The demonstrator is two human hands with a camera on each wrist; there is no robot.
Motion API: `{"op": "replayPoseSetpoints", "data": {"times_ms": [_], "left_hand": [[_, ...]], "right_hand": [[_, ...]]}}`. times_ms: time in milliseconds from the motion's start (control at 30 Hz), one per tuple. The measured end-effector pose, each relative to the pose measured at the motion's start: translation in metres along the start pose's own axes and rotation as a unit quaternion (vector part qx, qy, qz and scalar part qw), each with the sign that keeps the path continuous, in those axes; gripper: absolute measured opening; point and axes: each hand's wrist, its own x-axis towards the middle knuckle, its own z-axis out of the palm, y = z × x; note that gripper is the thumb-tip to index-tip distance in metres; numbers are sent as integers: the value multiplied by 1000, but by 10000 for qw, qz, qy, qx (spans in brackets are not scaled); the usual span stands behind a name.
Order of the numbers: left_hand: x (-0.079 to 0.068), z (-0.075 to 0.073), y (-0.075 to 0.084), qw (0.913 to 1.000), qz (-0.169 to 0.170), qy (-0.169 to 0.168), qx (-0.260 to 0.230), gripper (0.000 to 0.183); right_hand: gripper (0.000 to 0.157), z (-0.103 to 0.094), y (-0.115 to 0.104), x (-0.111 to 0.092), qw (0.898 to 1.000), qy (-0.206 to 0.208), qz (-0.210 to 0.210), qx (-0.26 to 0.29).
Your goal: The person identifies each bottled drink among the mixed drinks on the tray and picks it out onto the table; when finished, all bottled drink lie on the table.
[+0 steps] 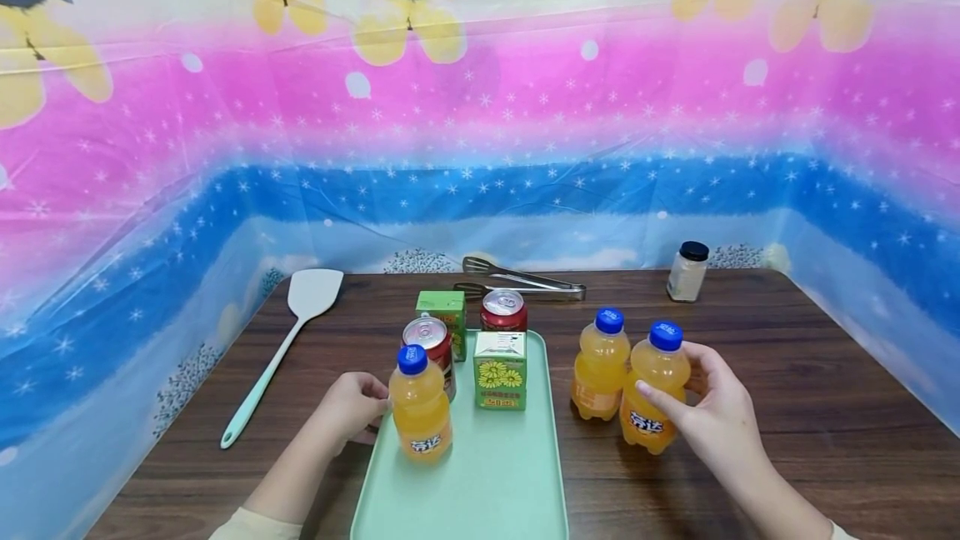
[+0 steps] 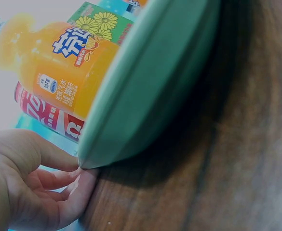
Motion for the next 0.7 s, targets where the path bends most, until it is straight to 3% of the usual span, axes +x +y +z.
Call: {"op": "replayPoseSetpoints", "data": {"times_ms": [700], "left_hand": [[-1, 0, 0, 10000, -38, -18, -20, 10]], "right_hand": [[58, -1, 9, 6, 9999, 121, 57, 11]]}}
